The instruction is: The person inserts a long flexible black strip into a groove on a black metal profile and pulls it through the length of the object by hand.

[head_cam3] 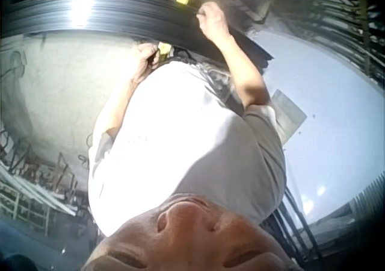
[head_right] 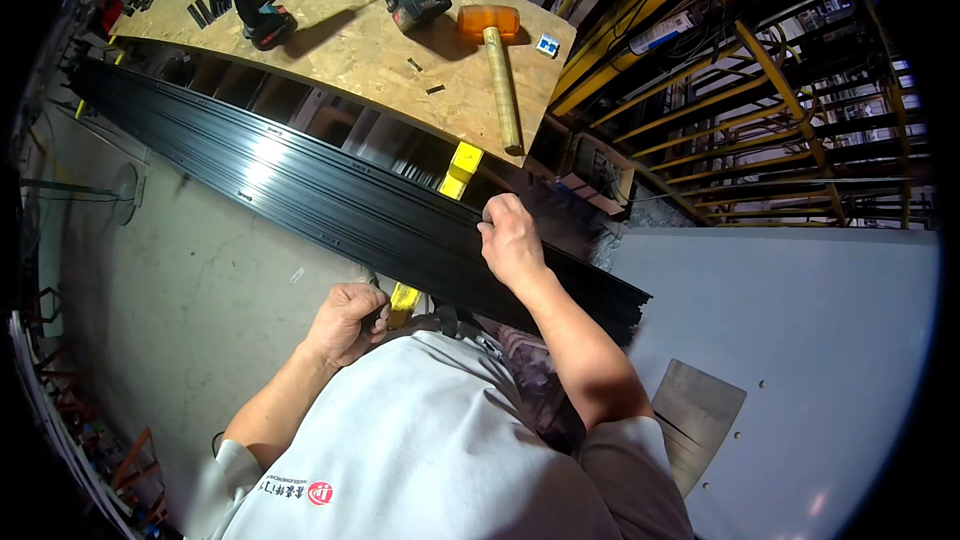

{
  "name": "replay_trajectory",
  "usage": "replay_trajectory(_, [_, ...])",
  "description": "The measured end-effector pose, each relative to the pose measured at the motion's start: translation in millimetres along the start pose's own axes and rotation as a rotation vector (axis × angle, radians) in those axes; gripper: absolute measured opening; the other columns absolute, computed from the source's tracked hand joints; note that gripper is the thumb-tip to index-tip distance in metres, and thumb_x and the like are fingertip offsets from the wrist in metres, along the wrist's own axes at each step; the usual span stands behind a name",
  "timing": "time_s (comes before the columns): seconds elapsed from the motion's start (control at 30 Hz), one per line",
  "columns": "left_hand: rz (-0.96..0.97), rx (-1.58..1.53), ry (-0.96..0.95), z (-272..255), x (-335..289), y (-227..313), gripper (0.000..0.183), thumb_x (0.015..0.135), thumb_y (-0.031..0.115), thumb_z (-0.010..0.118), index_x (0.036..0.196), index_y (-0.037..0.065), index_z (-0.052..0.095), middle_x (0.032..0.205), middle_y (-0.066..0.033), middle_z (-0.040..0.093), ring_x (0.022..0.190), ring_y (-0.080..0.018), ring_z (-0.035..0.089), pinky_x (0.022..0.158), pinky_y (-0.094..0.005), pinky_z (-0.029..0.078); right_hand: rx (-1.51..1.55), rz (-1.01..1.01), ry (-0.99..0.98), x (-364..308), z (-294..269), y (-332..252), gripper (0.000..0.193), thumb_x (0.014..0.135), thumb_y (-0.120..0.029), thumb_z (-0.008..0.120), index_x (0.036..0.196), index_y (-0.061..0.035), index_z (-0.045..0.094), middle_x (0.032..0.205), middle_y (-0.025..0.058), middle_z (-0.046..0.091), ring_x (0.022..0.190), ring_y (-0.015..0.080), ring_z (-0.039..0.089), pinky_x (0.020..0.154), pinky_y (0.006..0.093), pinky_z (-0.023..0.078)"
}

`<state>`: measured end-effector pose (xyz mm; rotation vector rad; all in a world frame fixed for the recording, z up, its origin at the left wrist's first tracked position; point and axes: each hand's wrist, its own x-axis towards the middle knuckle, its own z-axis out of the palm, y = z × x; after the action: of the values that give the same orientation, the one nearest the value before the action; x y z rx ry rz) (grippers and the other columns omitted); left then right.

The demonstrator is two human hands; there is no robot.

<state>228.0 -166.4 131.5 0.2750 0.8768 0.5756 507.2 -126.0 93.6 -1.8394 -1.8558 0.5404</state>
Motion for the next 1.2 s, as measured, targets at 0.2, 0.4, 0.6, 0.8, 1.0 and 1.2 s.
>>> replay_trajectory(0.2, [-0.004, -0.021, -0.006, -0.2, -0.7, 1.9, 0.022, 0.094, 0.007, 0.059, 0.073, 0.002, 0.058, 0.070, -0.0072, 0.058, 0.060, -0.0132, 0.050, 0.052, -0.0256, 0.040, 0.011, 0.109, -0.138, 16.1, -15.1, 0.5, 0.021, 0.073, -0.001, 0.077, 0.086, 0.0015, 0.061, 0.094, 0.0208, 0.064, 0.090, 0.0402, 0.063, 0.079, 0.0447, 0.052])
replay_trajectory(0.4, [-0.007, -0.014, -0.005, 3.0, 5.6, 0.9, 0.021, 0.094, 0.005, 0.058, 0.073, 0.001, 0.059, 0.070, -0.0070, 0.058, 0.059, -0.0129, 0.050, 0.051, -0.0257, 0.040, -0.119, -0.236, 0.017, -0.3, -12.1, 8.6, 0.014, 0.077, -0.002, 0.073, 0.088, -0.0002, 0.064, 0.104, 0.0165, 0.063, 0.098, 0.0368, 0.062, 0.082, 0.0442, 0.052])
replay_trajectory(0.6, [-0.037, -0.038, -0.024, 13.3, 19.9, 3.8, 0.022, 0.093, 0.004, 0.056, 0.071, 0.000, 0.057, 0.069, -0.0071, 0.056, 0.057, -0.0131, 0.049, 0.050, -0.0260, 0.040, -0.250, -0.308, 0.218, -17.3, 2.6, 0.1, 0.015, 0.079, -0.002, 0.070, 0.093, 0.0000, 0.065, 0.110, 0.0145, 0.062, 0.103, 0.0333, 0.061, 0.089, 0.0417, 0.051])
replay_trajectory(0.8, [-0.098, -0.074, -0.044, 17.4, 42.6, 8.5, 0.024, 0.093, 0.004, 0.055, 0.069, 0.000, 0.056, 0.067, -0.0079, 0.054, 0.054, -0.0148, 0.048, 0.048, -0.0273, 0.040, -0.277, -0.282, 0.295, -20.3, 10.3, -3.0, 0.015, 0.078, 0.001, 0.071, 0.092, 0.0011, 0.065, 0.112, 0.0155, 0.062, 0.102, 0.0349, 0.062, 0.089, 0.0436, 0.051])
replay_trajectory(1.0, [-0.111, 0.004, 0.001, 25.1, 50.6, 13.1, 0.027, 0.093, 0.007, 0.055, 0.068, -0.001, 0.054, 0.062, -0.0091, 0.053, 0.051, -0.0174, 0.047, 0.046, -0.0297, 0.040, -0.219, -0.247, 0.306, -19.7, 14.4, -0.7, 0.016, 0.077, 0.002, 0.072, 0.091, 0.0004, 0.065, 0.111, 0.0152, 0.062, 0.101, 0.0347, 0.062, 0.087, 0.0433, 0.051])
replay_trajectory(1.2, [-0.125, 0.026, 0.012, 30.8, 52.6, 16.6, 0.025, 0.093, 0.007, 0.055, 0.069, 0.000, 0.055, 0.061, -0.0086, 0.053, 0.050, -0.0174, 0.047, 0.046, -0.0292, 0.040, -0.219, -0.268, 0.322, -20.7, 15.7, 0.9, 0.018, 0.076, 0.002, 0.073, 0.091, 0.0002, 0.065, 0.110, 0.0139, 0.063, 0.101, 0.0337, 0.063, 0.087, 0.0430, 0.051])
